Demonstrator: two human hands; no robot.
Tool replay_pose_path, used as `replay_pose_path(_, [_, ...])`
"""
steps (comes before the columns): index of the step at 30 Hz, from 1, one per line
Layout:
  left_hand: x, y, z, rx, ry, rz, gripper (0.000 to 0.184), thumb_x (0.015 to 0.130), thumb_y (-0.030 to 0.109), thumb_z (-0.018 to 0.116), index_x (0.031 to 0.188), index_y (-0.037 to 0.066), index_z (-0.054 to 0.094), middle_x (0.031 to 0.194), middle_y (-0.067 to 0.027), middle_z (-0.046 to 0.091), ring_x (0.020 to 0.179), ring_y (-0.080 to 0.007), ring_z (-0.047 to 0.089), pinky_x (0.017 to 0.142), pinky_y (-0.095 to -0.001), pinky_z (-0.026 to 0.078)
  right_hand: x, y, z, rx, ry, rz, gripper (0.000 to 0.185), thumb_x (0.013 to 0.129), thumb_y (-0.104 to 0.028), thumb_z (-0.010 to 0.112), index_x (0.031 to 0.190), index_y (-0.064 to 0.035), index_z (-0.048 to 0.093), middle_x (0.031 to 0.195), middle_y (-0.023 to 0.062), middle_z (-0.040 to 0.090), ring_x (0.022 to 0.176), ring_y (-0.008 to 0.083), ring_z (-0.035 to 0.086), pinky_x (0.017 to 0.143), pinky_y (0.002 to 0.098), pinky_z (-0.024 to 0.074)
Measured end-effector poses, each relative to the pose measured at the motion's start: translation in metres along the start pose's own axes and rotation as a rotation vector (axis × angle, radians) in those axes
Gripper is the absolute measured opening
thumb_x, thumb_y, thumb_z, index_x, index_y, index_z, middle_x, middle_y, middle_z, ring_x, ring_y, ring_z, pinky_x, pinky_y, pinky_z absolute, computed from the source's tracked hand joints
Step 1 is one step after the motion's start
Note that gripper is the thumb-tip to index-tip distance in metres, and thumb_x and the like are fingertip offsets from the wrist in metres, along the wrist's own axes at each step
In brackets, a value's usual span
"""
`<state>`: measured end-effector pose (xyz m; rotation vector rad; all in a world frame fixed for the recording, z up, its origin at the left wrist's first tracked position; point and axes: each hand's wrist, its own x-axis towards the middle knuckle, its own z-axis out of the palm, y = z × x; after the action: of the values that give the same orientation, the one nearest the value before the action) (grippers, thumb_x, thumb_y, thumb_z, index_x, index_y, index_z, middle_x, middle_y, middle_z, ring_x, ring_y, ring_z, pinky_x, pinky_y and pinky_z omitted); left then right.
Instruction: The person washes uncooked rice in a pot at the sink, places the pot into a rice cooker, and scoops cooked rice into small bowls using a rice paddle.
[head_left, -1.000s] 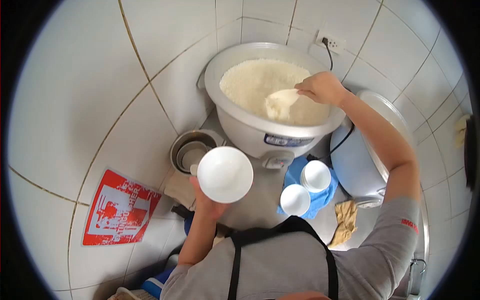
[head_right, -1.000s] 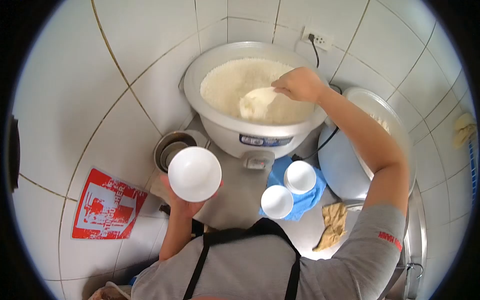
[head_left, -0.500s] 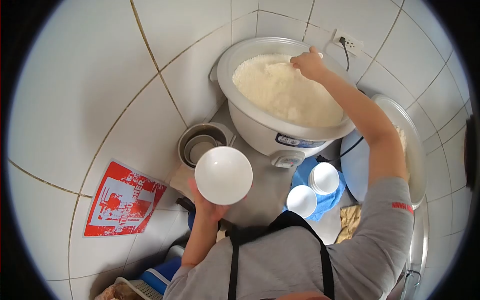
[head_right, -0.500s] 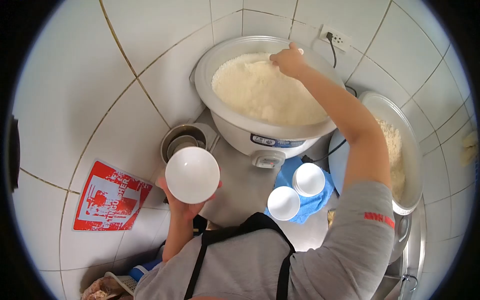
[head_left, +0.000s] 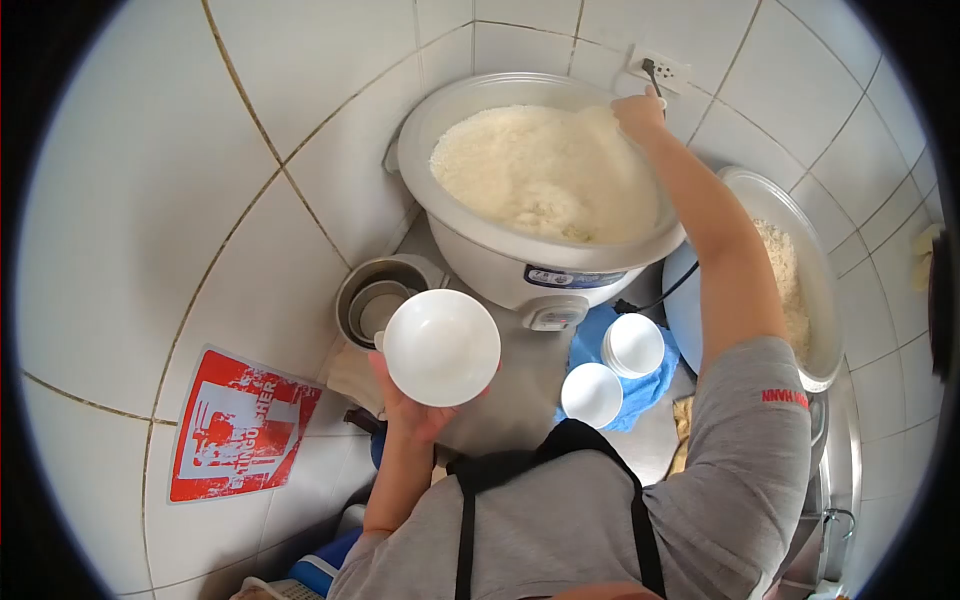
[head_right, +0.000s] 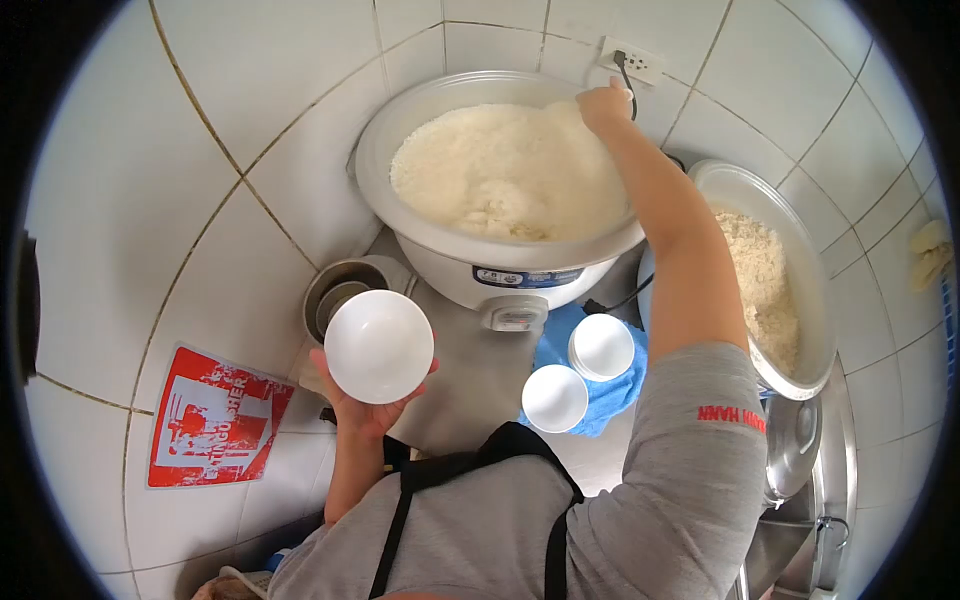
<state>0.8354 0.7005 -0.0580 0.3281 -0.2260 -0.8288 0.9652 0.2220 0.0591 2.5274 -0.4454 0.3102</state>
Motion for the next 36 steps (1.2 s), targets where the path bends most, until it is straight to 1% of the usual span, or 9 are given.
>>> replay_pose_path(8, [0.009, -0.001, -0.001, -0.056, -0.004, 0.022, 0.101, 0.067, 0.077, 0.046, 0.138, 0.011, 0.020, 0.126, -0.0337, 0.035, 0.104, -0.0510, 0.048, 0.072, -0.0518, 0.054, -0.063, -0.009, -0.034, 0.095, 0.048, -0.273, 0.009, 0.079, -0.009, 0.054, 0.079, -0.0159, 0.060, 0.076, 0.0033, 0.063, 0.078, 0.0182, 0.059, 0.088, 0.0371, 0.0298])
replay_pose_path(13, [0.015, -0.001, -0.006, 0.076, 0.045, 0.039, 0.101, 0.066, 0.079, 0.046, 0.137, 0.012, 0.023, 0.126, -0.0275, 0.039, 0.102, -0.0500, 0.050, 0.072, -0.0522, 0.054, -0.099, -0.016, -0.065, 0.255, 0.048, -0.466, 0.016, 0.079, -0.007, 0.053, 0.085, -0.0178, 0.062, 0.081, -0.0001, 0.065, 0.081, 0.0165, 0.059, 0.083, 0.0356, 0.0298])
replay_pose_path(14, [0.014, -0.001, -0.009, 0.132, 0.082, 0.059, 0.101, 0.065, 0.079, 0.046, 0.137, 0.012, 0.024, 0.126, -0.0260, 0.040, 0.102, -0.0498, 0.050, 0.072, -0.0523, 0.054, -0.087, -0.013, -0.064, 0.238, 0.104, -0.466, 0.018, 0.079, -0.007, 0.052, 0.088, -0.0184, 0.062, 0.082, -0.0010, 0.065, 0.082, 0.0162, 0.059, 0.084, 0.0356, 0.0299])
replay_pose_path(17, [0.010, -0.005, -0.030, 0.158, 0.137, 0.089, 0.092, 0.071, 0.077, 0.042, 0.136, 0.013, 0.030, 0.131, -0.0110, 0.042, 0.113, -0.0307, 0.048, 0.084, -0.0501, 0.048, -0.032, -0.003, -0.047, 0.141, 0.199, -0.369, 0.022, 0.080, -0.008, 0.051, 0.095, -0.0198, 0.062, 0.085, -0.0032, 0.066, 0.085, 0.0155, 0.059, 0.084, 0.0365, 0.0303])
replay_pose_path(20, [0.001, -0.003, -0.028, 0.109, 0.129, 0.076, 0.089, 0.072, 0.075, 0.042, 0.135, 0.013, 0.031, 0.131, -0.0097, 0.042, 0.117, -0.0279, 0.046, 0.092, -0.0468, 0.044, 0.014, -0.007, -0.010, 0.037, 0.101, -0.131, 0.021, 0.082, -0.012, 0.051, 0.099, -0.0200, 0.060, 0.087, -0.0039, 0.066, 0.087, 0.0149, 0.059, 0.085, 0.0384, 0.0302])
replay_pose_path(23, [-0.004, 0.000, -0.023, 0.155, 0.307, 0.220, 0.102, 0.063, 0.082, 0.043, 0.135, 0.012, 0.028, 0.124, -0.0251, 0.043, 0.095, -0.0463, 0.055, 0.059, -0.0467, 0.056, 0.033, -0.033, 0.005, 0.125, 0.009, -0.117, 0.019, 0.084, -0.019, 0.051, 0.101, -0.0195, 0.060, 0.088, -0.0026, 0.066, 0.086, 0.0147, 0.060, 0.086, 0.0395, 0.0290])
replay_pose_path(28, [-0.013, 0.003, -0.026, 0.147, 0.371, 0.229, 0.099, 0.065, 0.081, 0.042, 0.136, 0.013, 0.028, 0.124, -0.0287, 0.042, 0.095, -0.0467, 0.055, 0.060, -0.0460, 0.057, -0.013, -0.031, -0.011, 0.252, -0.097, -0.327, 0.018, 0.085, -0.024, 0.052, 0.100, -0.0194, 0.061, 0.085, 0.0026, 0.065, 0.081, 0.0167, 0.060, 0.085, 0.0381, 0.0290])
replay_pose_path(34, [0.000, 0.004, -0.011, 0.140, 0.235, 0.166, 0.099, 0.067, 0.080, 0.040, 0.136, 0.011, 0.027, 0.123, -0.0285, 0.042, 0.096, -0.0465, 0.055, 0.062, -0.0451, 0.057, -0.069, -0.006, -0.037, 0.301, 0.240, -0.554, 0.015, 0.086, -0.017, 0.050, 0.094, -0.0176, 0.063, 0.077, 0.0031, 0.065, 0.077, 0.0183, 0.060, 0.085, 0.0359, 0.0299])
replay_pose_path(36, [0.002, -0.001, -0.010, 0.140, 0.215, 0.136, 0.099, 0.068, 0.080, 0.040, 0.136, 0.010, 0.026, 0.123, -0.0284, 0.042, 0.097, -0.0466, 0.054, 0.063, -0.0457, 0.057, -0.056, 0.006, -0.050, 0.263, 0.238, -0.438, 0.014, 0.084, -0.013, 0.049, 0.090, -0.0168, 0.062, 0.080, 0.0022, 0.065, 0.079, 0.0188, 0.060, 0.087, 0.0371, 0.0305])
